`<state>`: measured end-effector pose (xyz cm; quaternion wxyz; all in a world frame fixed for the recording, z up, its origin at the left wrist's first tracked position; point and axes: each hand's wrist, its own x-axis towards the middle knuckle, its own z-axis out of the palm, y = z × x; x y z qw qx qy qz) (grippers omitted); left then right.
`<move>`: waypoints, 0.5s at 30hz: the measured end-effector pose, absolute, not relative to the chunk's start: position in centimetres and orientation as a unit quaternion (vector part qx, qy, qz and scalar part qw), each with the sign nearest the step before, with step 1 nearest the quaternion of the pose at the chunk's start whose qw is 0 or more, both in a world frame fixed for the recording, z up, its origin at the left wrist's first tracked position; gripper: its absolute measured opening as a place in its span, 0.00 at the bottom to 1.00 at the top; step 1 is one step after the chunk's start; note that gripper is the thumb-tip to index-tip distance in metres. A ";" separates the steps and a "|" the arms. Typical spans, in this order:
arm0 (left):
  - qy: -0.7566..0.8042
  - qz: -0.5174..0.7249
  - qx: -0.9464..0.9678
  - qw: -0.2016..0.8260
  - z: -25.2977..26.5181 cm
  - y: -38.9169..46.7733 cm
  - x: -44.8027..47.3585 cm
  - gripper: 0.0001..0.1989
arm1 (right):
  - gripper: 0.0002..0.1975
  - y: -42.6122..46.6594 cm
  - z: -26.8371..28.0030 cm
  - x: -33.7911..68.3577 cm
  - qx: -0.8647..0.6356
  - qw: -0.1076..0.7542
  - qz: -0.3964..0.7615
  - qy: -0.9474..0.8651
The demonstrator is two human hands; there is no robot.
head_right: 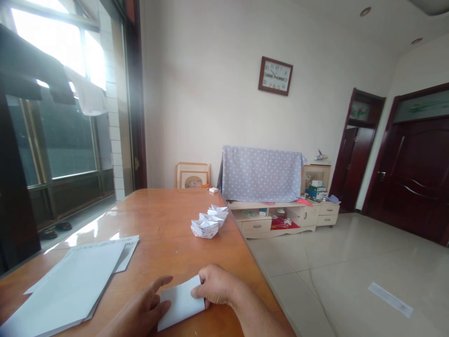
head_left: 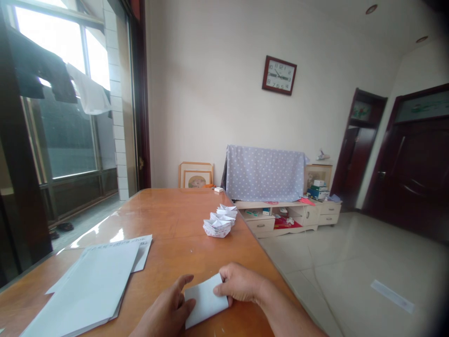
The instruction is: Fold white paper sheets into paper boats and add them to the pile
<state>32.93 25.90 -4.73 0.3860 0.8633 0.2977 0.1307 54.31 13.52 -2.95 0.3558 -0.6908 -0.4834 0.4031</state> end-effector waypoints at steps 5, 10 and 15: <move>0.297 0.127 0.864 0.385 -4.4 25.8 32.8 0.31 | 0.03 13.5 -2.7 54.2 -0.700 0.349 0.404 -0.475; 0.287 0.120 0.865 0.393 -3.9 25.5 32.6 0.31 | 0.03 13.4 -2.6 54.3 -0.693 0.356 0.405 -0.478; 0.296 0.089 0.857 0.413 -2.5 24.5 32.1 0.34 | 0.05 12.6 -2.0 54.2 -0.677 0.353 0.433 -0.480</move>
